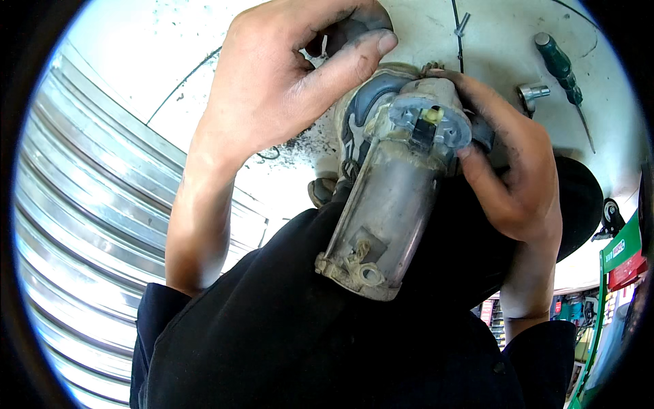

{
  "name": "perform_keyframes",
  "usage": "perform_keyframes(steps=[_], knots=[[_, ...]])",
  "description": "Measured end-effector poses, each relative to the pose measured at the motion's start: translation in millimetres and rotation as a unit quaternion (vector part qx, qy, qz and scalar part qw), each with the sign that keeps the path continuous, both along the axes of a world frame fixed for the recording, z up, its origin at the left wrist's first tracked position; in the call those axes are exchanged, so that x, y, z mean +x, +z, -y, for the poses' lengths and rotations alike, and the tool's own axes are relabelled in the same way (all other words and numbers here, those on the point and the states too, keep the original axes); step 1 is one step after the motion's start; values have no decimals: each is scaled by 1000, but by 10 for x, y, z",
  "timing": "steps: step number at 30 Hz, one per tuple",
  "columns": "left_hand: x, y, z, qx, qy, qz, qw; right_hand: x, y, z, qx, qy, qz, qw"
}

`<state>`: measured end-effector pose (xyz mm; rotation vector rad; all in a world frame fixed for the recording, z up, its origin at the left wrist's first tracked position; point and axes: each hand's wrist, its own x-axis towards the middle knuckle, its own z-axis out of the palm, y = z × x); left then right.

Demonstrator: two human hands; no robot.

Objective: The person sits on the floor and disassembles a mechanical part, likely a starter motor, using a screwdriver and a wrench. They remove screws and separate the housing to expose internal components.

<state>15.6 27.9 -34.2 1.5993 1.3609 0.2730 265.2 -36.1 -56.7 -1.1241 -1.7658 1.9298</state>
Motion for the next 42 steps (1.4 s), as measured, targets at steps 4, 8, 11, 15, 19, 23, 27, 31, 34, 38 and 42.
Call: perform_keyframes(steps=[4,8,11,15,19,23,27,31,34,38,42], knots=[[12,-25,10,-3,6,1,1000,27,-6,-9,33,16,12,999],[26,65,99,7,13,-22,1000,42,19,-6,4,19,24,1000],[10,112,157,26,11,-23,999,35,46,13,-10,11,41,999],[-34,96,217,-3,25,1,1000,15,38,40,-20,-4,40,999],[-40,84,283,-46,39,5,998,14,22,57,-9,-10,39,999],[-9,104,301,-14,29,9,999,17,24,77,-7,-21,42,999],[22,130,280,-14,34,3,999,11,24,86,-11,-30,40,999],[33,137,268,-15,25,-8,1000,7,17,80,-19,-40,29,999],[29,134,268,-11,20,-7,1000,10,14,75,-34,-50,14,998],[8,125,273,-8,18,-7,1000,12,10,76,-44,-51,31,997],[-20,122,288,-15,22,-8,1000,19,-6,75,-39,-54,25,998]])
